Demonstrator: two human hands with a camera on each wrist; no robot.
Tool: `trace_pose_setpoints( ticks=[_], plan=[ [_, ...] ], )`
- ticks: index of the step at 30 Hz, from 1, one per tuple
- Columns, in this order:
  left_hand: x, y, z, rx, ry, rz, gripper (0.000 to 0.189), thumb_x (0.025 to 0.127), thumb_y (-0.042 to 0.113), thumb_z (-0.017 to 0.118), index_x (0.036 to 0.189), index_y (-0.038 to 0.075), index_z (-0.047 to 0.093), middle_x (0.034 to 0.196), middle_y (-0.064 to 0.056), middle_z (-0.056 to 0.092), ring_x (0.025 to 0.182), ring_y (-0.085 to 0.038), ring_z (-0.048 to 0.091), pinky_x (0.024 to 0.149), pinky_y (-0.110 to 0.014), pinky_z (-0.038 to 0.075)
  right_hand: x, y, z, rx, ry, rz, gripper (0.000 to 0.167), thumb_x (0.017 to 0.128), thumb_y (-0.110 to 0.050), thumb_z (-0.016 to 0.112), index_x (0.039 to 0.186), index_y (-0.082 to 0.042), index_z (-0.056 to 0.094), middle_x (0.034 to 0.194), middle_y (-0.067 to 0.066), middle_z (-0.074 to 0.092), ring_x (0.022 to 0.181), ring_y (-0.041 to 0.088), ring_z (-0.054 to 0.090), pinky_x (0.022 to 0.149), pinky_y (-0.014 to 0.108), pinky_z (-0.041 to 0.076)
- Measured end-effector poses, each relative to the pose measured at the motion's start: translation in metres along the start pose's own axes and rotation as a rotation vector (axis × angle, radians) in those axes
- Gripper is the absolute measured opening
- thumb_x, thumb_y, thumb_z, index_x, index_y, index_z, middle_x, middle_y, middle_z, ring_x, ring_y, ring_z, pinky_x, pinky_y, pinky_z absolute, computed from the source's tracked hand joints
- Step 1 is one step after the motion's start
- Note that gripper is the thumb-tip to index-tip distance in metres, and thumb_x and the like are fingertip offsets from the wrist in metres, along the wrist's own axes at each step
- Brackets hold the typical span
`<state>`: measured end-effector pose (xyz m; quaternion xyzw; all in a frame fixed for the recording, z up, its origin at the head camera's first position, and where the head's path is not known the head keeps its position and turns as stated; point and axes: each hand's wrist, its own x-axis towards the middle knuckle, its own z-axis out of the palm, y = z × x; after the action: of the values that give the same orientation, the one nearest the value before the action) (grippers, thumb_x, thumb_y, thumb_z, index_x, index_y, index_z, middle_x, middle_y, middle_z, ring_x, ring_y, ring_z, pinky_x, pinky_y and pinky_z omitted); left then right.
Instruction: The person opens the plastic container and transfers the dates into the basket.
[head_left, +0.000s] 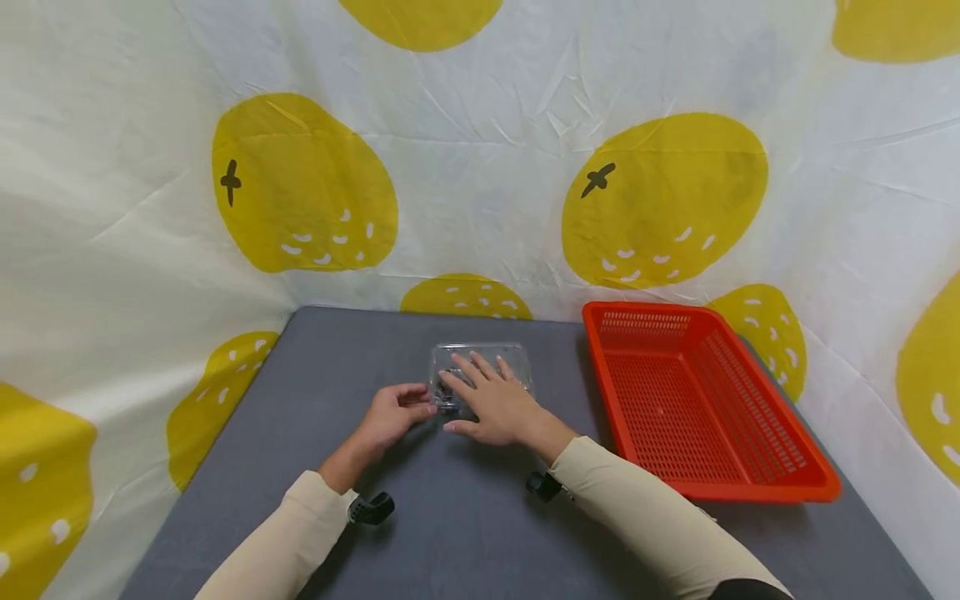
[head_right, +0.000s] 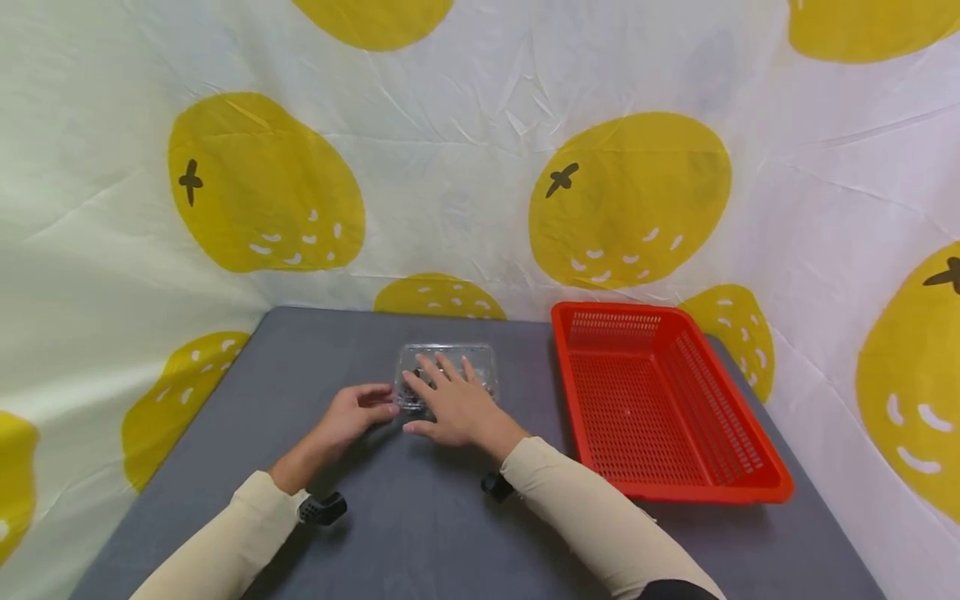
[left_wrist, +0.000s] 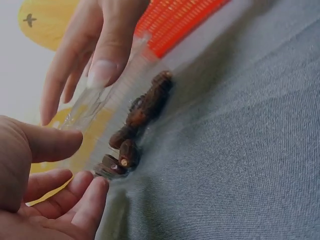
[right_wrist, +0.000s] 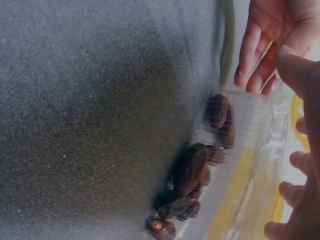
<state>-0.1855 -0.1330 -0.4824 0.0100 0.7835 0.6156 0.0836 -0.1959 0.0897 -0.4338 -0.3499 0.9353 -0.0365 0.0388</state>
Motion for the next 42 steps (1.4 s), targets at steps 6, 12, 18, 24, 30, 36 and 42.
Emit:
trace_pose_setpoints(
  ticks=[6,12,18,24,30,36,42],
  plan=[
    [-0.006,-0.006,0.002,-0.183,-0.009,-0.089,0.043,0.095,0.001,0.073,0.134,-0.012,0.061,0.119,-0.023,0.075,0.095,-0.010,0.072,0.085,-0.022,0.063,-0.001,0.000,0.009,0.035,0.026,-0.021,0.075,0.102,-0.064,0.052,0.165,-0.030,0.029,0.176,0.002,0.020,0.164,0.030,0.016,0.132,0.065,0.016],
    [-0.004,-0.003,0.001,-0.328,-0.030,-0.137,0.043,0.098,-0.002,0.066,0.137,-0.016,0.055,0.107,-0.012,0.077,0.087,-0.007,0.073,0.081,-0.022,0.064,0.005,0.005,0.012,0.098,0.137,-0.097,0.061,0.104,-0.052,0.058,0.158,-0.027,0.046,0.170,0.005,0.035,0.161,0.032,0.027,0.131,0.064,0.023],
    [0.002,0.002,0.007,-0.467,-0.060,-0.156,0.042,0.099,-0.005,0.064,0.138,-0.018,0.053,0.101,-0.008,0.075,0.085,-0.010,0.075,0.082,-0.023,0.065,0.013,0.012,0.016,0.173,0.264,-0.134,0.041,0.102,-0.040,0.065,0.140,-0.024,0.067,0.158,0.009,0.053,0.154,0.035,0.041,0.127,0.066,0.029],
    [-0.003,-0.002,0.013,-0.543,-0.029,-0.173,0.039,0.098,-0.008,0.064,0.134,-0.018,0.056,0.098,-0.007,0.076,0.086,-0.011,0.076,0.081,-0.023,0.065,0.011,0.005,0.025,0.231,0.336,-0.154,0.026,0.099,-0.029,0.073,0.124,-0.023,0.078,0.148,0.009,0.063,0.148,0.037,0.048,0.127,0.064,0.032],
    [0.001,-0.002,0.017,-0.576,-0.001,-0.178,0.033,0.097,-0.009,0.064,0.130,-0.017,0.061,0.096,-0.007,0.077,0.087,-0.013,0.076,0.081,-0.023,0.065,0.017,0.003,0.025,0.245,0.385,-0.140,0.022,0.097,-0.025,0.075,0.117,-0.020,0.081,0.142,0.009,0.067,0.141,0.036,0.057,0.123,0.054,0.042],
    [0.002,-0.003,0.019,-0.624,0.014,-0.167,0.028,0.098,-0.012,0.061,0.126,-0.017,0.061,0.091,-0.005,0.075,0.084,-0.011,0.075,0.079,-0.022,0.065,0.021,-0.001,0.024,0.239,0.380,-0.097,0.020,0.099,-0.025,0.073,0.116,-0.019,0.081,0.142,0.007,0.068,0.138,0.028,0.061,0.114,0.048,0.052],
    [0.000,-0.004,0.021,-0.641,0.057,-0.173,0.025,0.098,-0.011,0.061,0.122,-0.016,0.062,0.091,-0.004,0.074,0.082,-0.011,0.074,0.078,-0.022,0.065,0.022,-0.009,0.024,0.223,0.372,-0.066,0.020,0.101,-0.024,0.070,0.117,-0.018,0.080,0.142,0.007,0.068,0.130,0.025,0.066,0.107,0.046,0.057]
  ],
)
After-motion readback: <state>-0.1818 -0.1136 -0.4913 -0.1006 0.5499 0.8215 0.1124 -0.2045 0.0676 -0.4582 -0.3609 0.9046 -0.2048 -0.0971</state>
